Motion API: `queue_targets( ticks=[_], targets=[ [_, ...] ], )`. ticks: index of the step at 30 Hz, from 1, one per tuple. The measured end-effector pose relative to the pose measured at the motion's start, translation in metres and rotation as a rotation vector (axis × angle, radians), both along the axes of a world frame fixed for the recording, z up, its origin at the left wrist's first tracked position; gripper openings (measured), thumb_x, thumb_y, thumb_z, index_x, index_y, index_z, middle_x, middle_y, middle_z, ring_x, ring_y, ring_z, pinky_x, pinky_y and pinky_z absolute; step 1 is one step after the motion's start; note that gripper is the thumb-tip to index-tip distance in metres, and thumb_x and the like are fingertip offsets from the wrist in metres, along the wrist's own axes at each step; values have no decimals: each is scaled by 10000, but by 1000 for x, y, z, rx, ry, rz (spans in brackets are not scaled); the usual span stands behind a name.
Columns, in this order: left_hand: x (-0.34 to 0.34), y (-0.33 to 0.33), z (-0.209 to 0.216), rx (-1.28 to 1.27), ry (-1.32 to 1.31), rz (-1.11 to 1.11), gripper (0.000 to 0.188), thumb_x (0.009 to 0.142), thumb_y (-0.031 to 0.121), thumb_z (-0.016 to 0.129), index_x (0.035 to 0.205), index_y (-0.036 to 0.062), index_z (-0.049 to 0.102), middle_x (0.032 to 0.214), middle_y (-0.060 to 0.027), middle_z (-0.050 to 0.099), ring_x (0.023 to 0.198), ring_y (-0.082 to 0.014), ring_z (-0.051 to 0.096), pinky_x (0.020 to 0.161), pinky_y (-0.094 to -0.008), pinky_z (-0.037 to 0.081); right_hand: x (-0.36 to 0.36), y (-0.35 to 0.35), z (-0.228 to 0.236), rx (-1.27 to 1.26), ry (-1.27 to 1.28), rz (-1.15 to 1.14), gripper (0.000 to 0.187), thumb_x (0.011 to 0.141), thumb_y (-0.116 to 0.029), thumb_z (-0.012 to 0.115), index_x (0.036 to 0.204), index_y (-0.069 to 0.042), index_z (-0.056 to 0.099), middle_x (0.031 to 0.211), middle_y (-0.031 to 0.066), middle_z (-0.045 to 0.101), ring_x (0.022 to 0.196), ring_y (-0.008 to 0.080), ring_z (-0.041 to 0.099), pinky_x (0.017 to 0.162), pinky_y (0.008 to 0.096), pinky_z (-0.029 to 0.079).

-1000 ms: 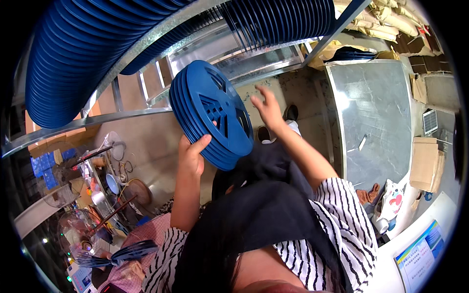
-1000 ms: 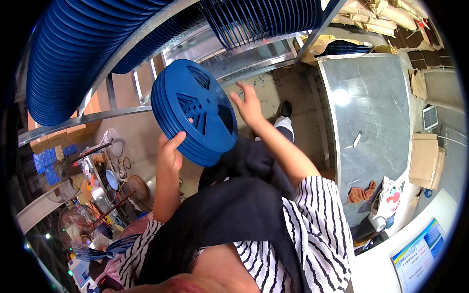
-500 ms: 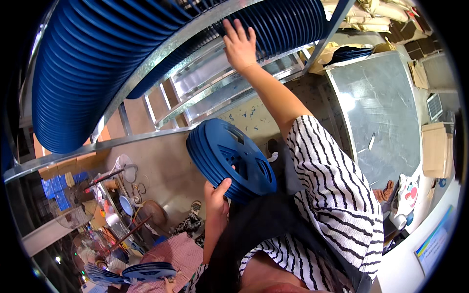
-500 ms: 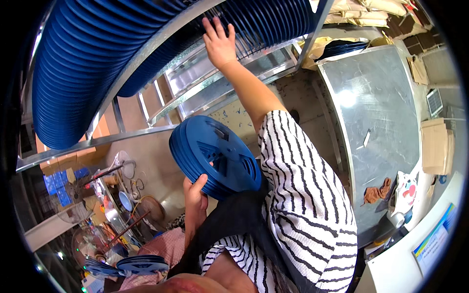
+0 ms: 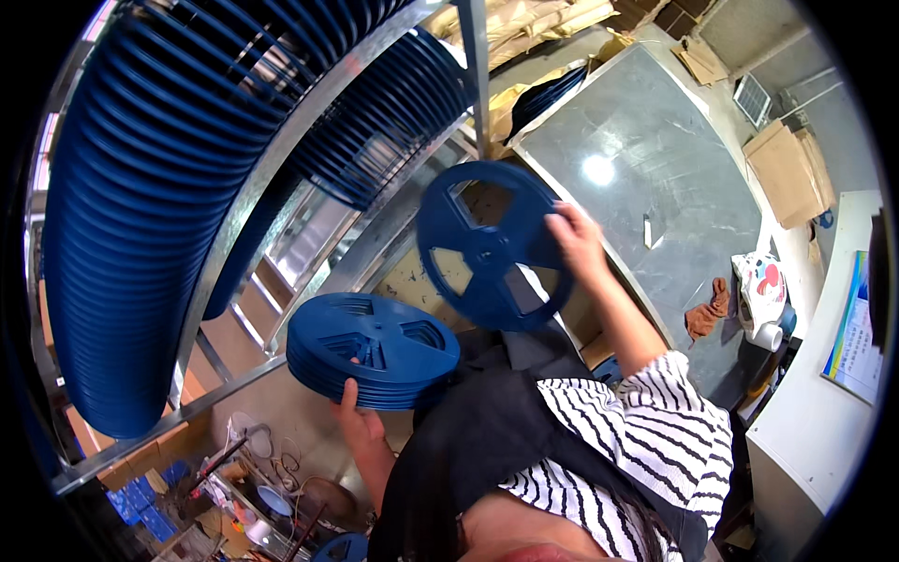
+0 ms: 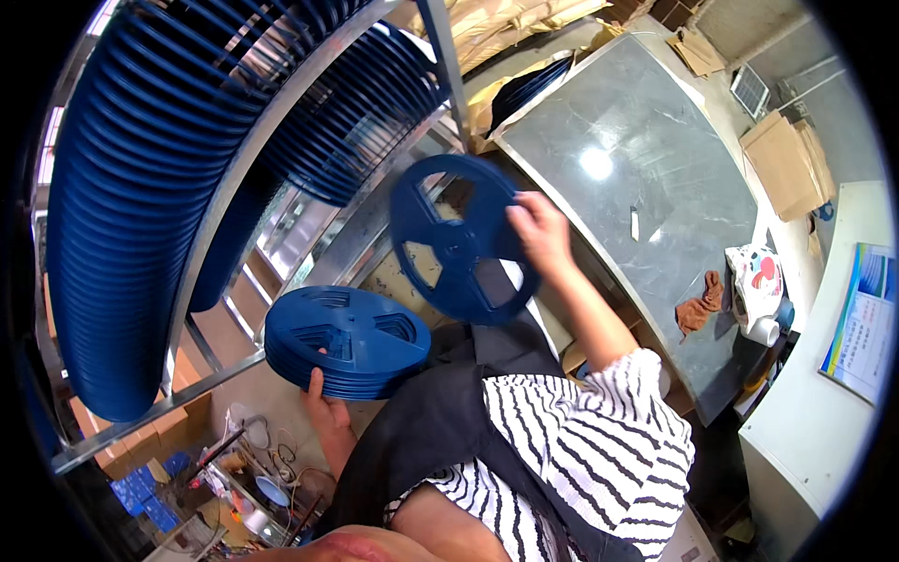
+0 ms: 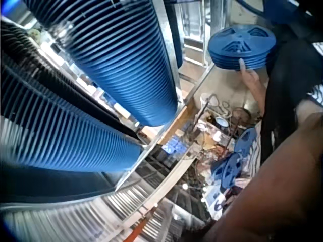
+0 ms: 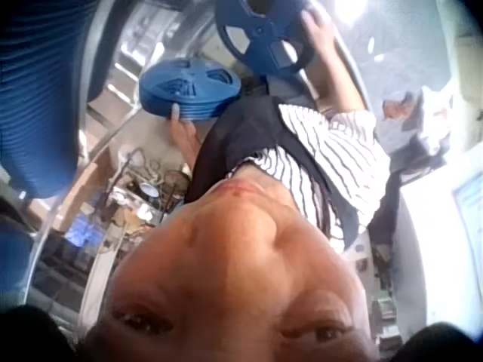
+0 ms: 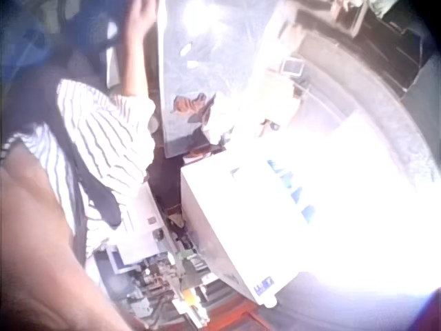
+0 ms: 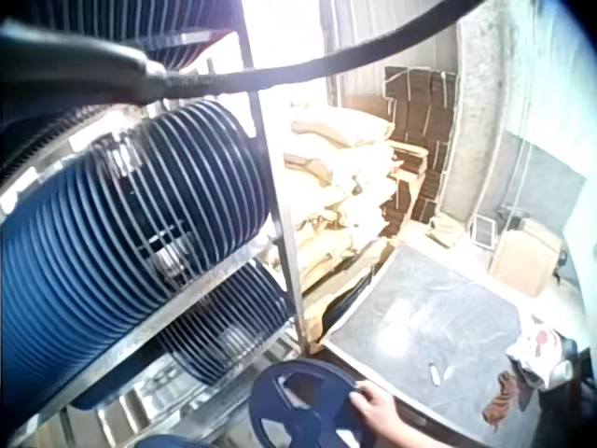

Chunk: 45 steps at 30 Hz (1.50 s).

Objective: The person repeatedly picks up blue circular plastic parts from a metal shelf and stacks them into a pile. The person handles the parts one by one or in small groups, moving them from the shelf to a growing stack in their hands. The task involves repetitive lifting and stacking motions within a storage area.

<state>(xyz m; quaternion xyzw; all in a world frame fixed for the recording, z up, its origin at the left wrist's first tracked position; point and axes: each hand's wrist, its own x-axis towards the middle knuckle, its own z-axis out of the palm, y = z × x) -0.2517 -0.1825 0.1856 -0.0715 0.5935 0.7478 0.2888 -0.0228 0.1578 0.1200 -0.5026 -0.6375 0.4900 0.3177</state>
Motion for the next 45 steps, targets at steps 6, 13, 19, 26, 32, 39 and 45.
queue_targets(
  ticks=[6, 13, 19, 26, 32, 39, 45],
  targets=[
    [-15, 30, 4, -80, -15, -16, 543, 821, 44, 621, 1320, -35, 420, 1204, -154, 592, 1142, -271, 539, 1009, -429, 421, 100, 120, -33, 79, 314, -578, 80, 922, -128, 572, 908, -54, 546, 789, -38, 517, 717, 45, 440, 652, 204, 387],
    [-26, 73, 6, -71, -103, 23, 531, 858, 74, 602, 1332, -54, 401, 1237, -168, 572, 1165, -289, 523, 1031, -443, 397, 94, 264, -158, 122, -6, -911, 196, 878, -163, 615, 946, 10, 553, 849, 61, 588, 756, 162, 526, 715, 303, 442],
    [-28, 93, 10, -43, -121, 88, 500, 882, 99, 582, 1325, -64, 414, 1293, -180, 528, 1191, -300, 498, 1056, -459, 368, 68, 290, -137, 167, -419, -867, 264, 848, -221, 590, 964, 16, 579, 913, 184, 649, 858, 340, 627, 775, 414, 473],
    [-20, 119, 29, -31, -77, 138, 529, 892, 96, 568, 1352, -71, 369, 1296, -188, 524, 1206, -303, 490, 1071, -467, 358, 14, 370, -113, 114, -424, -860, 319, 778, -140, 556, 1045, 30, 591, 984, 220, 639, 946, 374, 613, 861, 422, 464],
    [-30, 103, 34, -24, -89, 172, 542, 882, 68, 550, 1363, -78, 348, 1262, -200, 549, 1191, -292, 513, 1045, -443, 392, -65, 345, -162, -142, -146, -614, 840, 833, -166, 643, 1471, -29, 114, 1512, 299, -51, 1428, 389, -26, 1151, 409, 129],
    [-59, 103, 60, -14, 85, 24, 563, 825, 8, 593, 1343, -57, 385, 1231, -195, 579, 1163, -282, 539, 1033, -411, 396, -23, 126, -237, -196, -267, -125, 569, 832, -195, 651, 1318, 11, 438, 1310, 225, 485, 1240, 332, 449, 1047, 367, 343],
    [-91, 92, 51, -85, 246, -284, 522, 831, -20, 555, 1330, -60, 406, 1243, -197, 573, 1178, -269, 534, 1033, -386, 390, -117, -83, -167, -654, 118, 428, 462, 897, -295, 605, 1277, -51, 512, 1123, 70, 611, 1025, 197, 560, 893, 309, 432]
  ],
)
